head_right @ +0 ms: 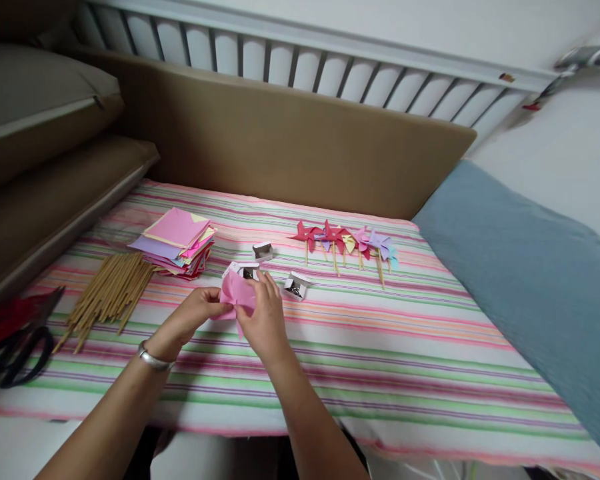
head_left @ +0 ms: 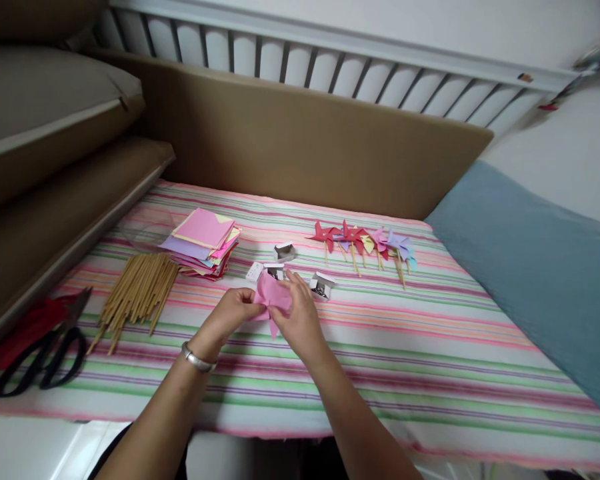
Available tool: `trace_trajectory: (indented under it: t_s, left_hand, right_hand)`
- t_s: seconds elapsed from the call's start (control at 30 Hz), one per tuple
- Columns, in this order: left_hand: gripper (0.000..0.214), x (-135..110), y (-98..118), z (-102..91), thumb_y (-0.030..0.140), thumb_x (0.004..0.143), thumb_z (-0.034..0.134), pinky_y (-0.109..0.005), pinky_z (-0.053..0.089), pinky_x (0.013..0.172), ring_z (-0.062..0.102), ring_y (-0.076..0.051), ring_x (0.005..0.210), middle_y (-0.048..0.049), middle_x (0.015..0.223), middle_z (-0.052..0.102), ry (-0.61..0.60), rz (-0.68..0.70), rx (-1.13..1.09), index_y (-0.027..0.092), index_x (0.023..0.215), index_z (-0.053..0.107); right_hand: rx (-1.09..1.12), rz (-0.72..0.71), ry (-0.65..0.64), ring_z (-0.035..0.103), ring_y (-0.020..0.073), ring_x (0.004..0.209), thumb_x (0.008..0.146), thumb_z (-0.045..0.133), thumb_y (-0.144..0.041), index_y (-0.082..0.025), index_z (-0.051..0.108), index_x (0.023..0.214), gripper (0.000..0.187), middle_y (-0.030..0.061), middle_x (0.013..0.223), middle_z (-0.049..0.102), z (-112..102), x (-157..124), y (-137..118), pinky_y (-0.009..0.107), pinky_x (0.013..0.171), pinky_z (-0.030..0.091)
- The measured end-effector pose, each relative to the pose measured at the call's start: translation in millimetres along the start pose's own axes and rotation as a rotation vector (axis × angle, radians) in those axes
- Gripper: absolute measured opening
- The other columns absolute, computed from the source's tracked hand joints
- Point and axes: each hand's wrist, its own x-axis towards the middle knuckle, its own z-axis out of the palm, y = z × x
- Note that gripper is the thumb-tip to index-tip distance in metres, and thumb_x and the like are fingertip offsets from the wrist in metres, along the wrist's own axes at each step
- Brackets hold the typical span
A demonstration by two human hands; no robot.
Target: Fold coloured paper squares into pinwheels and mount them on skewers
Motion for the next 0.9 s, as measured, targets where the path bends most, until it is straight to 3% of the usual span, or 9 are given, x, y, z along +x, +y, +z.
trace_trajectory:
  t_s: [0.1, 0.2, 0.33, 0.47, 0.67, 0.73, 0.83, 0.9]
  left_hand:
    - [0.014, 0, -2, 1.1, 0.023, 0.055, 0.067, -0.022, 0.025, 0.051, 0.037, -0.008, 0.048, 0.0057, 0.049, 0.046, -0.056, 0.004, 0.061, 0.013, 0.055, 0.058]
    - [0.014, -2, -3, 3.3, 0.023, 0.056, 0.064, -0.023, 0.022, 0.050, 0.031, -0.007, 0.048, 0.0068, 0.048, 0.040, -0.142, -0.010, 0.113, 0.014, 0.053, 0.054]
    - [0.015, -3, -2, 6.5, 0.023, 0.056, 0.063, -0.024, 0.020, 0.050, 0.030, -0.007, 0.048, 0.0068, 0.049, 0.039, -0.215, -0.031, 0.126, 0.015, 0.051, 0.051]
    - [0.014, -3, -2, 8.2, 0.022, 0.057, 0.063, -0.024, 0.023, 0.051, 0.032, -0.007, 0.048, 0.0064, 0.049, 0.041, -0.232, -0.039, 0.112, 0.014, 0.052, 0.052]
    - [0.016, -5, 2, 10.2, 0.021, 0.056, 0.068, -0.023, 0.029, 0.051, 0.042, -0.008, 0.048, 0.0049, 0.049, 0.048, -0.176, -0.031, 0.056, 0.014, 0.052, 0.054]
    - [0.019, -6, 5, 9.2, 0.021, 0.054, 0.073, -0.023, 0.036, 0.055, 0.051, -0.011, 0.053, 0.0026, 0.057, 0.057, -0.102, -0.007, -0.014, 0.013, 0.066, 0.062]
    - [0.051, -7, 7, 7.6, 0.024, 0.055, 0.078, -0.027, 0.043, 0.065, 0.061, -0.015, 0.065, 0.0007, 0.071, 0.065, -0.003, 0.026, -0.178, 0.019, 0.103, 0.061]
    - [0.052, -6, 5, 9.7, 0.027, 0.060, 0.077, -0.028, 0.045, 0.068, 0.062, -0.015, 0.069, -0.0003, 0.075, 0.066, -0.018, 0.006, -0.311, 0.021, 0.108, 0.059]
  right_hand:
    - [0.161, 0.115, -0.112, 0.052, 0.0248, 0.112, 0.065, 0.065, -0.016, -0.025, 0.041, 0.132, 0.072, 0.0086, 0.120, 0.057, -9, 3, 1, 0.043, 0.095, 0.040]
    - [0.333, 0.243, -0.273, 0.059, 0.0185, 0.083, 0.065, 0.065, -0.016, -0.029, 0.039, 0.134, 0.076, 0.0025, 0.096, 0.063, -18, 5, 3, 0.031, 0.073, 0.048]
    - [0.430, 0.293, -0.382, 0.044, 0.0087, 0.055, 0.066, 0.061, -0.013, -0.029, 0.041, 0.134, 0.072, -0.0060, 0.066, 0.049, -21, 4, 8, 0.019, 0.050, 0.037]
    - [0.470, 0.322, -0.424, 0.037, 0.0068, 0.050, 0.065, 0.058, -0.010, -0.029, 0.042, 0.132, 0.072, -0.0079, 0.061, 0.042, -20, 4, 8, 0.017, 0.045, 0.030]
    - [0.634, 0.423, -0.390, 0.041, 0.0068, 0.049, 0.062, 0.060, -0.009, -0.026, 0.043, 0.130, 0.072, -0.0067, 0.063, 0.051, -15, 6, 5, 0.017, 0.044, 0.031]
    - [0.709, 0.472, -0.339, 0.046, 0.0083, 0.051, 0.061, 0.063, -0.011, -0.025, 0.042, 0.131, 0.074, -0.0054, 0.067, 0.056, -13, 8, 6, 0.019, 0.046, 0.035]
    - [0.845, 0.533, -0.219, 0.054, 0.0122, 0.058, 0.059, 0.067, -0.015, -0.024, 0.040, 0.131, 0.077, -0.0032, 0.073, 0.062, -12, 11, 7, 0.023, 0.053, 0.042]
    - [0.929, 0.558, -0.117, 0.057, 0.0139, 0.061, 0.059, 0.069, -0.016, -0.022, 0.043, 0.127, 0.073, -0.0026, 0.073, 0.064, -12, 12, 7, 0.025, 0.058, 0.044]
